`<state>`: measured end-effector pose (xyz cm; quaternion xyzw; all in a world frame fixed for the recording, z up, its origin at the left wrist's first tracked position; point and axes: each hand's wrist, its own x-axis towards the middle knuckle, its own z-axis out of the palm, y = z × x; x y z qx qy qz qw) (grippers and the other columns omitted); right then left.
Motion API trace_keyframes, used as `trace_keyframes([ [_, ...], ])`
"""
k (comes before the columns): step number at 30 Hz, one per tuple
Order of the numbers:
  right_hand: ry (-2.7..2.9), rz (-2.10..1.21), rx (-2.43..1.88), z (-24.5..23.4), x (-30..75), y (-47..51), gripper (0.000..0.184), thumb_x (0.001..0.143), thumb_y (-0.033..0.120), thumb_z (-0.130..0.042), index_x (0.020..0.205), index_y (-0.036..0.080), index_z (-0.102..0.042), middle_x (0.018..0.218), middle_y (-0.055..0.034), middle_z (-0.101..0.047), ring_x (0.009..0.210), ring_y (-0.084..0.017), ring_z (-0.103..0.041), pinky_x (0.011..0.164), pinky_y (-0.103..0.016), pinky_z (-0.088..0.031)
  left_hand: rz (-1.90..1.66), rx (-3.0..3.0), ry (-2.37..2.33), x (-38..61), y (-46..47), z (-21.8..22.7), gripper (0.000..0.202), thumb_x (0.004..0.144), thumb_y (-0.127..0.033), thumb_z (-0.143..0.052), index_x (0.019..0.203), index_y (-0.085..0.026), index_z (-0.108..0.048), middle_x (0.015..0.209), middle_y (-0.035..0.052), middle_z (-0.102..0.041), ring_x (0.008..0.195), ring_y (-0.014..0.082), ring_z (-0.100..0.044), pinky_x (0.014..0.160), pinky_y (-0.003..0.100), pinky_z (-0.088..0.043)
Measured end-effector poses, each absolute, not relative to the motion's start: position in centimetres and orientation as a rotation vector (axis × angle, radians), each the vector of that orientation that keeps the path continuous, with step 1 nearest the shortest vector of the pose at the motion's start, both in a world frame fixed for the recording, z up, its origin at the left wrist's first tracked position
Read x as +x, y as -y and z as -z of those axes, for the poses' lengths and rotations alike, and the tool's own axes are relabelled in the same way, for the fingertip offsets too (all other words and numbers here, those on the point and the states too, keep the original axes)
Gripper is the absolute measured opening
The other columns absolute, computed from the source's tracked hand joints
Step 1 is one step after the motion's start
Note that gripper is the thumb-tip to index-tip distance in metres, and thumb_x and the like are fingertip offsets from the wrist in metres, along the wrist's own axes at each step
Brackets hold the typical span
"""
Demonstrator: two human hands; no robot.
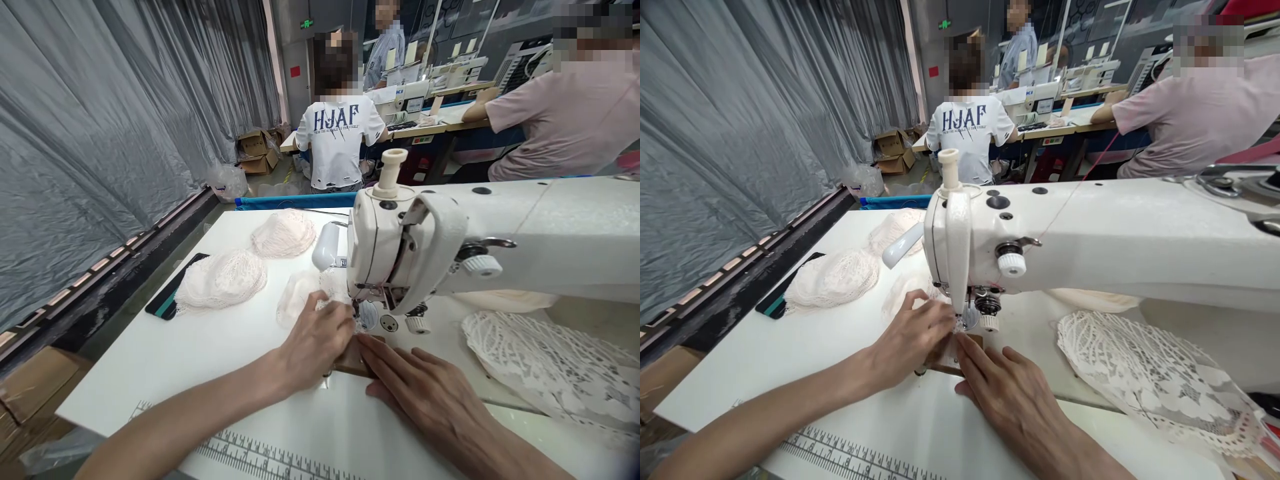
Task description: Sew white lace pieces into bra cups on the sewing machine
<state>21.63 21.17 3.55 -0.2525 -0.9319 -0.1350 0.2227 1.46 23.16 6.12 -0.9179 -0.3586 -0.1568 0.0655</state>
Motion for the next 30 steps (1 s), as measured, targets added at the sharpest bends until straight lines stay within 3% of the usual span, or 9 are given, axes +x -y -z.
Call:
trace_keyframes([
  [5,2.561,0.368,-0.689,-3.5,22.0,-20.9,0.028,0.097,0.018,-0.035,0.101,0.009,-0.062,0.111,-0.0152,-0.067,0.068,-0.018,-0.065,0.051,-0.03,-0.047,0.507,-2.737,1.041,1.8,-21.5,-5.9,0.022,0.089,-0.001,-0.039,0.095,-0.013,-0.057,0.091,0.0037,-0.065,0.085,0.0135,-0.058,0.084,0.036,-0.035],
  [11,2.563,0.365,-0.684,-3.5,22.0,-21.2,0.027,0.097,0.018,-0.036,0.102,0.008,-0.061,0.111,-0.015,-0.067,0.069,-0.019,-0.065,0.05,-0.031,-0.047,0.54,-2.651,1.02,1.9,-21.4,-5.7,0.021,0.092,-0.003,-0.038,0.099,-0.011,-0.057,0.101,0.0066,-0.065,0.094,0.0154,-0.058,0.084,0.036,-0.036],
  [17,2.554,0.37,-0.68,-3.7,22.0,-21.1,0.029,0.097,0.017,-0.034,0.102,0.008,-0.061,0.11,-0.0146,-0.068,0.07,-0.018,-0.065,0.052,-0.03,-0.047,0.555,-2.623,0.994,2.0,-21.1,-5.6,0.019,0.09,-0.002,-0.042,0.096,-0.01,-0.059,0.089,0.0044,-0.066,0.086,0.0139,-0.059,0.081,0.035,-0.038],
  [30,2.546,0.321,-0.725,-3.6,22.0,-21.1,0.031,0.099,0.02,-0.031,0.104,0.011,-0.06,0.108,-0.0126,-0.069,0.071,-0.018,-0.067,0.051,-0.03,-0.048,0.56,-2.591,1.007,2.2,-20.9,-5.4,0.019,0.089,-0.001,-0.043,0.089,-0.01,-0.061,0.086,0.0045,-0.066,0.084,0.0144,-0.059,0.08,0.035,-0.039],
])
